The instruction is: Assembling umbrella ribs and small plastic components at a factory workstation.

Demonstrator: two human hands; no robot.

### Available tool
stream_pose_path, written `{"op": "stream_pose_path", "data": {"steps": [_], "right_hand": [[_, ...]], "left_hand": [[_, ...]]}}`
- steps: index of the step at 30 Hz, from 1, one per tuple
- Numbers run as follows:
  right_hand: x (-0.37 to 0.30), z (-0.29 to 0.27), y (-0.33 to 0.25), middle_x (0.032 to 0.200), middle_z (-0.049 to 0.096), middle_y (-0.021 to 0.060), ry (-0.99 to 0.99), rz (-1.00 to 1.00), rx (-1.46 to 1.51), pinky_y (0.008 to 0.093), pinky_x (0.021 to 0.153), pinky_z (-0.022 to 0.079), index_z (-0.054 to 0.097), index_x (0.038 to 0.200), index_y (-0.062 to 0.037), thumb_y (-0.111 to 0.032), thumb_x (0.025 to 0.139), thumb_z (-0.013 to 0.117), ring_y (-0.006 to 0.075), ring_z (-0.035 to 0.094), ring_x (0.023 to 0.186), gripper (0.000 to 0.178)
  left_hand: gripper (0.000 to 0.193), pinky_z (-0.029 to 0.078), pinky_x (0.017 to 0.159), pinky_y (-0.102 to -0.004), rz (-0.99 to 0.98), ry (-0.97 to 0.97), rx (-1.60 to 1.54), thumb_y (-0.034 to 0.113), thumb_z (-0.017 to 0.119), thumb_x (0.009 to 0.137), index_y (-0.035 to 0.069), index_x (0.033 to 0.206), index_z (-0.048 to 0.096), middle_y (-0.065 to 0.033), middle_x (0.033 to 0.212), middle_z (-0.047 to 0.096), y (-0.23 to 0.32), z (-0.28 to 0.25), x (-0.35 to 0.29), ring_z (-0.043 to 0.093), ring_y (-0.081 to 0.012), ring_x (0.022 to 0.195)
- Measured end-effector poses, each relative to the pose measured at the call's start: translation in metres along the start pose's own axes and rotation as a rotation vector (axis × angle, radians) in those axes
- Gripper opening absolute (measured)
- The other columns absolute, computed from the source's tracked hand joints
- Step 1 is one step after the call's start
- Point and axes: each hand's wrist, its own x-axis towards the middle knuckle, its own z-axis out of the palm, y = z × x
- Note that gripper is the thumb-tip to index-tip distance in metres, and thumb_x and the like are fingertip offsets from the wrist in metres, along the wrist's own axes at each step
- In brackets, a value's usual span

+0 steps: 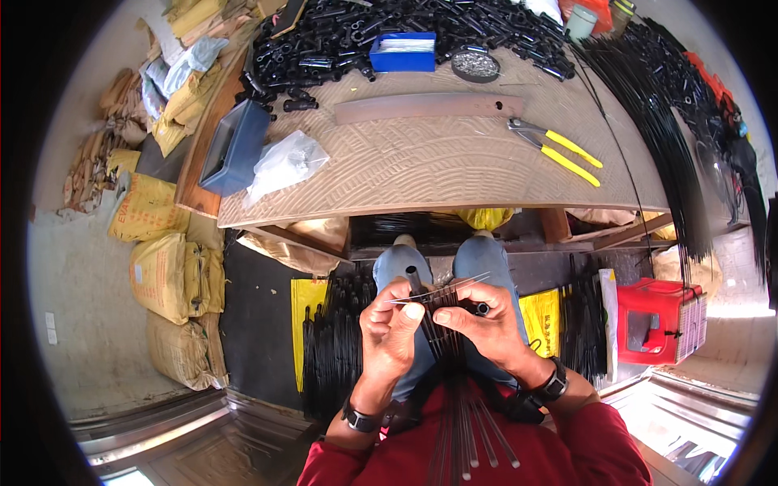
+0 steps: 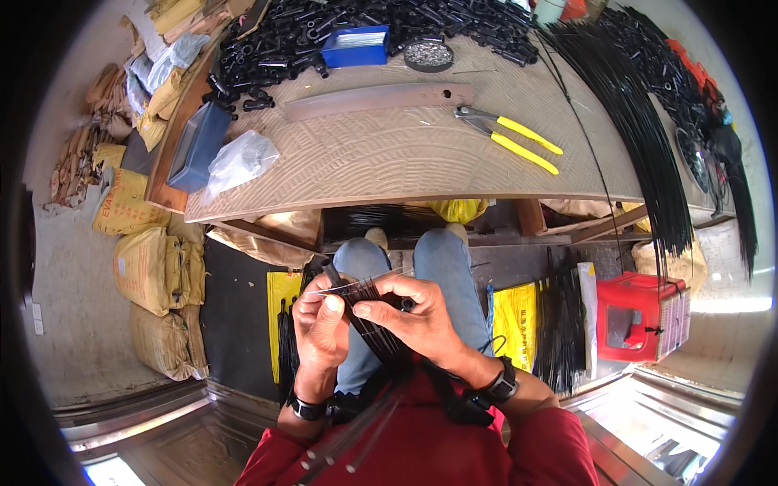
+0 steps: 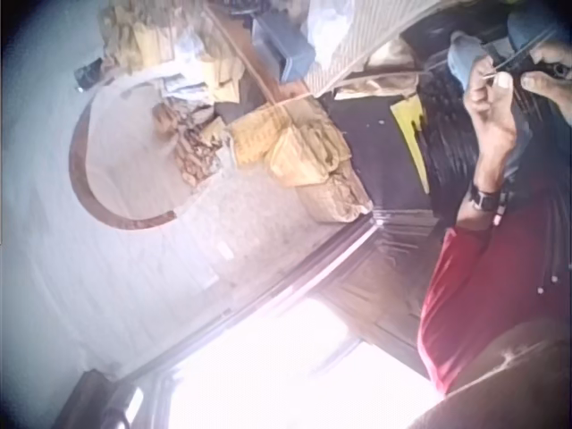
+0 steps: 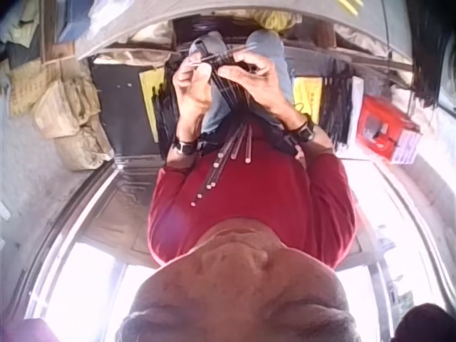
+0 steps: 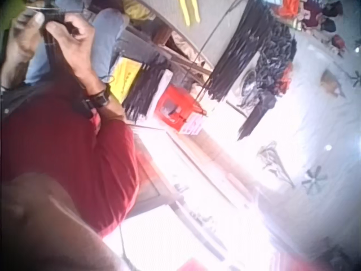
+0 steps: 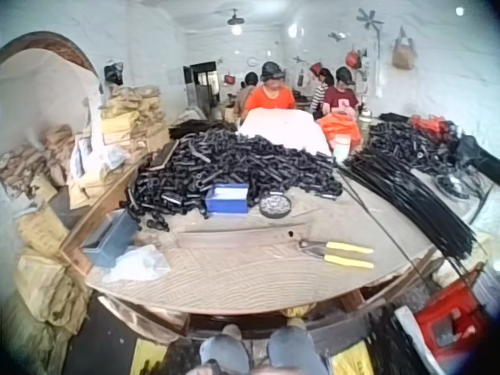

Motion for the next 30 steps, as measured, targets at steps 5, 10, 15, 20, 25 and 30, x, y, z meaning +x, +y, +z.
{"op": "stream_pose_path", "data": {"steps": [5, 10, 15, 20, 25, 30], "right_hand": [[-0.004, 0.001, 0.003, 0.074, 0.056, 0.0008, -0.015, -0.095, -0.111, 0.0214, 0.059, 0.039, 0.059, 0.083, 0.0009, -0.009, 0.082, 0.064, 0.0051, 0.046, 0.067, 0.012], [-0.004, -0.002, 0.0, 0.079, 0.057, 0.0036, -0.051, -0.034, -0.175, 0.0227, 0.062, 0.041, 0.056, 0.087, 0.0015, -0.012, 0.085, 0.059, 0.0064, 0.049, 0.072, 0.013], [-0.005, -0.003, -0.001, 0.08, 0.058, 0.0029, -0.055, -0.11, -0.193, 0.0219, 0.06, 0.041, 0.057, 0.09, 0.0014, -0.012, 0.084, 0.06, 0.0058, 0.05, 0.071, 0.014], [-0.004, 0.001, 0.004, 0.07, 0.059, 0.0043, 0.027, -0.104, -0.072, 0.0241, 0.052, 0.042, 0.059, 0.09, -0.0001, -0.014, 0.078, 0.068, 0.0054, 0.049, 0.062, 0.02], [-0.002, 0.002, 0.006, 0.07, 0.06, 0.0081, 0.012, -0.197, -0.234, 0.0275, 0.051, 0.043, 0.059, 0.087, -0.0008, -0.012, 0.076, 0.069, 0.0143, 0.056, 0.059, 0.018], [-0.001, 0.002, 0.008, 0.071, 0.058, 0.0119, 0.04, -0.261, -0.277, 0.0293, 0.052, 0.044, 0.06, 0.088, -0.0009, -0.016, 0.077, 0.067, 0.0228, 0.057, 0.058, 0.02]], "left_hand": [[0.017, 0.038, 0.08, -0.0215, 0.058, -0.004, 0.062, 0.01, 0.062, 0.083, 0.001, 0.096, 0.055, -0.0002, 0.091, 0.056, -0.001, 0.003, 0.0, 0.05, -0.0072, 0.084], [0.03, 0.042, 0.078, -0.0257, 0.101, 0.042, 0.11, 0.02, 0.065, 0.081, -0.002, 0.098, 0.054, -0.0052, 0.09, 0.059, -0.001, 0.005, -0.001, 0.054, -0.0119, 0.081], [0.028, 0.041, 0.082, -0.0253, 0.105, 0.03, 0.056, 0.018, 0.067, 0.08, -0.001, 0.096, 0.054, -0.0056, 0.094, 0.059, -0.01, -0.007, -0.002, 0.054, -0.0116, 0.085], [0.029, 0.042, 0.081, -0.0263, 0.076, 0.041, 0.023, 0.017, 0.067, 0.079, -0.001, 0.096, 0.054, -0.0066, 0.093, 0.059, -0.01, -0.003, -0.001, 0.055, -0.0122, 0.084], [0.03, 0.043, 0.081, -0.0267, 0.11, 0.01, 0.015, 0.016, 0.066, 0.08, -0.003, 0.1, 0.054, -0.0069, 0.093, 0.06, -0.006, -0.005, -0.001, 0.055, -0.0128, 0.084], [0.031, 0.042, 0.08, -0.0266, 0.099, 0.04, 0.034, 0.019, 0.065, 0.081, -0.004, 0.099, 0.054, -0.0077, 0.093, 0.059, -0.009, -0.002, -0.001, 0.054, -0.0137, 0.083]]}}
